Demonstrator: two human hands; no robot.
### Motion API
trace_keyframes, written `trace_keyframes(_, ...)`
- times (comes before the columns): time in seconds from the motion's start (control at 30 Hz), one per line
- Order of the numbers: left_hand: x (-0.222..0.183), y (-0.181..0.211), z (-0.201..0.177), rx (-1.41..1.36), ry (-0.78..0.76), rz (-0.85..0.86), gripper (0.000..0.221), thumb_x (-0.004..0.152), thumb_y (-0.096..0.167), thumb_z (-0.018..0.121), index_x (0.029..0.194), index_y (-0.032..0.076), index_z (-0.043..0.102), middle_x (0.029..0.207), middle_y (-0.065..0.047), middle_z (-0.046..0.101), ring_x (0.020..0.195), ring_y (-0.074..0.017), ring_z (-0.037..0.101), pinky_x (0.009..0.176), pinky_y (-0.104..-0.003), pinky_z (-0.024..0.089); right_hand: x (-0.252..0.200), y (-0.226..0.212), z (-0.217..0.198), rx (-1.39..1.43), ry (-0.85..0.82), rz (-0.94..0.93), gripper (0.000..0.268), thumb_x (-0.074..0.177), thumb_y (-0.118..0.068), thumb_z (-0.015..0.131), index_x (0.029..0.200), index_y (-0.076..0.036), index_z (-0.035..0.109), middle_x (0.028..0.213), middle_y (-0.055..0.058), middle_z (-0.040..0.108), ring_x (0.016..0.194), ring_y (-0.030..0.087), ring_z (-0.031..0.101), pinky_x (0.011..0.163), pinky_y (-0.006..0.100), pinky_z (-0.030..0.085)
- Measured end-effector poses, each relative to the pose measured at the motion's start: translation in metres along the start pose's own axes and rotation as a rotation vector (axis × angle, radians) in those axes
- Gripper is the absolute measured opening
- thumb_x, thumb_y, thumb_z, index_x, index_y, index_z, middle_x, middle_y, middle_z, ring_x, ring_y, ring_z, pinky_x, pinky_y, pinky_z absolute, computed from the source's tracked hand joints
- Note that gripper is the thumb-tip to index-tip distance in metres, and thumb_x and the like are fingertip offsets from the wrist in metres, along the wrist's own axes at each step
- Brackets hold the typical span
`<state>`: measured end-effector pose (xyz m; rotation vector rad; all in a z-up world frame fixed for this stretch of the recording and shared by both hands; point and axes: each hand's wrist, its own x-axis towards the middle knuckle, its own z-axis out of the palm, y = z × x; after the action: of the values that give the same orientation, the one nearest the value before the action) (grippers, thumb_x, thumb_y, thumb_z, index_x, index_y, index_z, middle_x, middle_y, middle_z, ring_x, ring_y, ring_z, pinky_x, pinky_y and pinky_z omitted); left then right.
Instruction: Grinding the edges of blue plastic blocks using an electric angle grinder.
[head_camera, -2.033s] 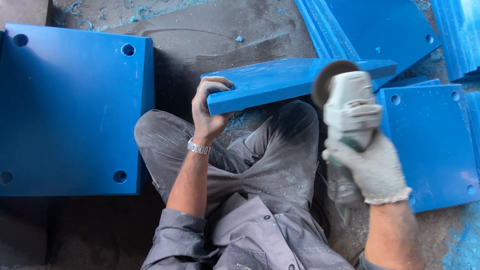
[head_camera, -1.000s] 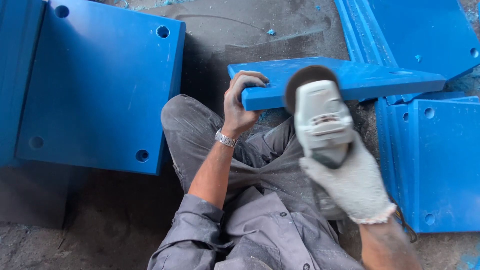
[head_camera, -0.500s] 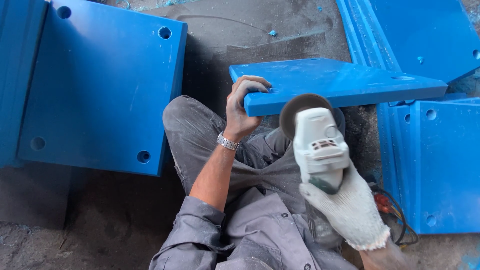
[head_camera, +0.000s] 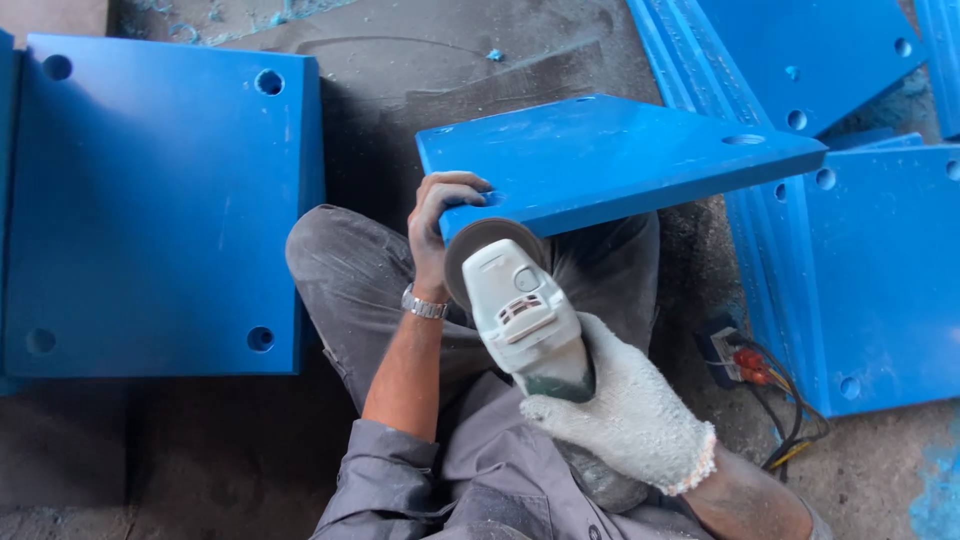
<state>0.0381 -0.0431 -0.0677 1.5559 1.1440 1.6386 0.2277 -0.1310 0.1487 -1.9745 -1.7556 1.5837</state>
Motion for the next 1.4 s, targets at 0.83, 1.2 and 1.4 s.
trace_keyframes(0.83,-0.009,0.017,-0.006,0.112,-0.013,-0.02,0.035,0.091,0.039,0.074,0.106,0.01,0.061,0.121,-0.01,0.068,0.114,-0.023,0.068,0.099,-0.04,0.054,-0.002,0.111,-0.091,0.176,0.284,-0.072,0.077,0.069,-0.018,0.088,0.135,0.001,0.053,0.112,0.01,0.074,0.103,0.017,0.069,0.089,0.032,0.053)
trace_keyframes(1.2,-0.001,0.022,-0.01,0.15,-0.007,-0.024,0.031,0.098,0.032,0.075,0.109,0.01,0.057,0.124,-0.01,0.067,0.113,-0.0216,0.067,0.101,-0.038,0.055,-0.005,0.164,-0.162,1.097,0.638,-0.081,0.06,0.086,-0.017,0.073,0.135,0.01,0.05,0.096,0.02,0.067,0.076,0.028,0.071,0.065,0.041,0.062)
trace_keyframes(1.4,0.069,0.08,-0.001,0.556,0.105,0.229,0.044,0.094,0.024,0.084,0.122,0.007,0.055,0.125,-0.011,0.062,0.121,-0.0268,0.061,0.106,-0.044,0.05,-0.001,0.197,-0.152,1.162,0.738,-0.09,0.059,0.088,-0.017,0.07,0.135,0.012,0.05,0.095,0.022,0.067,0.073,0.029,0.071,0.062,0.041,0.061)
